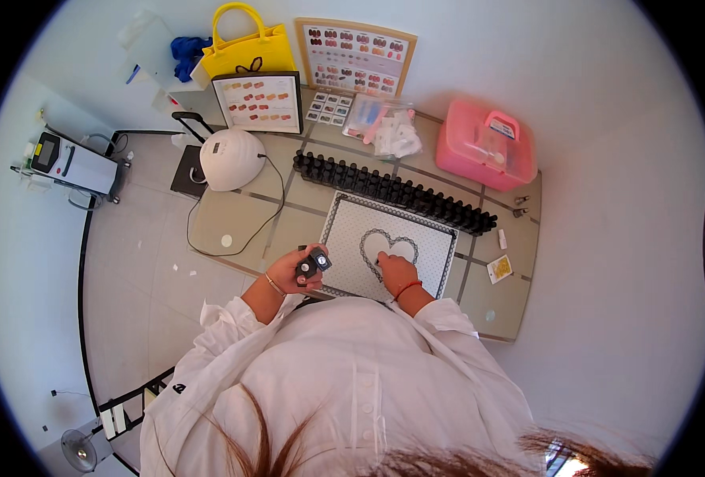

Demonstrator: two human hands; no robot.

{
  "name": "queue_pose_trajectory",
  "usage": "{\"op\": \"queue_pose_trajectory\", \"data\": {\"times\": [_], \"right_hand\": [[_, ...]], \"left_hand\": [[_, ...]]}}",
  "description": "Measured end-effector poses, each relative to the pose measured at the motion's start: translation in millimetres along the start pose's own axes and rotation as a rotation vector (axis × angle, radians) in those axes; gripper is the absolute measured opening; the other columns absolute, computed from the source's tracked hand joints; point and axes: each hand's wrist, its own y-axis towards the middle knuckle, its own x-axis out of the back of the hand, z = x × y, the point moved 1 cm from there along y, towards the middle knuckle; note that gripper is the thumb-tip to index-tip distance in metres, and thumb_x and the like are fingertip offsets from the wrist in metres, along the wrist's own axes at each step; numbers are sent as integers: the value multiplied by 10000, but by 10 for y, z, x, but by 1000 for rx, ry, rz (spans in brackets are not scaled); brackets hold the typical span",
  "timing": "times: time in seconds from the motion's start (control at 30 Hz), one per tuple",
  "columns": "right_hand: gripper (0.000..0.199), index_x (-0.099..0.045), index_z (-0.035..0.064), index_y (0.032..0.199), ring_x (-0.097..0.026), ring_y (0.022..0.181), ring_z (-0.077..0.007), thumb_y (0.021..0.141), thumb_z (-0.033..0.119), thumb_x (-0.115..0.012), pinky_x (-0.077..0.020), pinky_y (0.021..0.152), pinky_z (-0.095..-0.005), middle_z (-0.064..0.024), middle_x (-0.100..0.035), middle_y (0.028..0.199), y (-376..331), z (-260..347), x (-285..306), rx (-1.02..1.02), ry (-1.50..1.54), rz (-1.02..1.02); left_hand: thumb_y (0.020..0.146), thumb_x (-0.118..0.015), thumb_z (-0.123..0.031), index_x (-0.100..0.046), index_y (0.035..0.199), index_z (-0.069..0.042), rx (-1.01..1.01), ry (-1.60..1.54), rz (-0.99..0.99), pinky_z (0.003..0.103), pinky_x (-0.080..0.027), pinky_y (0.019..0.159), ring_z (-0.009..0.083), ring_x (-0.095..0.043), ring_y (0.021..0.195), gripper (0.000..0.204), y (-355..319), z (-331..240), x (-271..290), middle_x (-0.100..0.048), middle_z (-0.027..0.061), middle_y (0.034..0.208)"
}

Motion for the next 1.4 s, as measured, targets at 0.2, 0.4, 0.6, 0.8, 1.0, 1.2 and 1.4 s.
{"op": "queue_pose_trajectory", "data": {"times": [0.2, 0.4, 0.6, 0.8, 1.0, 1.2, 1.4], "right_hand": [[135, -549, 92, 1012, -649, 864, -350, 919, 191, -545, -527, 732, -463, -139, -649, 883, -10, -25, -38, 23, -1, -41], [347, -606, 81, 1153, -653, 859, -344, 929, 346, -589, -531, 738, -417, -176, -649, 976, 18, 101, 409, 53, 252, -191], [368, -590, 38, 1122, -672, 884, -196, 992, 379, -542, -523, 709, -315, -84, -656, 1044, 49, 375, 1086, -111, 1415, 656], [236, -555, 65, 1114, -623, 930, -161, 953, 216, -638, -537, 751, -330, -40, -635, 1037, -108, 294, 1037, -46, 1676, 719], [518, -500, 51, 1359, -632, 1040, -187, 869, 37, -668, -550, 861, -342, -90, -648, 1159, -379, -81, 1073, -125, 1615, 535], [405, -635, 5, 1093, -674, 821, -189, 744, 118, -808, -552, 748, -328, -99, -699, 961, -573, -1935, 222, -500, 1063, -539], [420, -660, 44, 1005, -674, 792, -251, 662, 186, -855, -530, 749, -360, -104, -705, 915, -591, -2567, 223, -783, 569, -779]], "left_hand": [[982, -542, -440, -591, 1083, -98, 12, 49, -146, 297, -394, 489, 99, -425, 444, 360, 17, 5, 13, -499, 7, 593], [952, -623, -390, -602, 1004, -41, 118, 302, -366, 280, -403, 470, 110, -445, 451, 354, 113, -122, -328, -513, 14, 587], [950, -635, -353, -587, 947, -69, 205, 616, -449, 239, -389, 436, 93, -463, 454, 288, 389, -149, -411, -531, 6, 626], [951, -635, -309, -630, 986, -51, 237, 914, -314, 228, -415, 478, 85, -500, 507, 261, 567, -163, -769, -545, 0, 651], [959, -612, -271, -649, 1018, -40, 196, 935, -441, 236, -420, 488, 88, -502, 522, 241, 540, -69, -684, -543, 3, 676], [977, -587, -285, -628, 995, -39, 106, 760, -611, 249, -409, 480, 104, -460, 497, 250, 365, -45, -455, -506, 19, 654], [981, -581, -292, -596, 959, -48, 55, 567, -757, 263, -414, 488, 112, -448, 501, 246, 174, 79, -315, -497, 17, 654]]}}
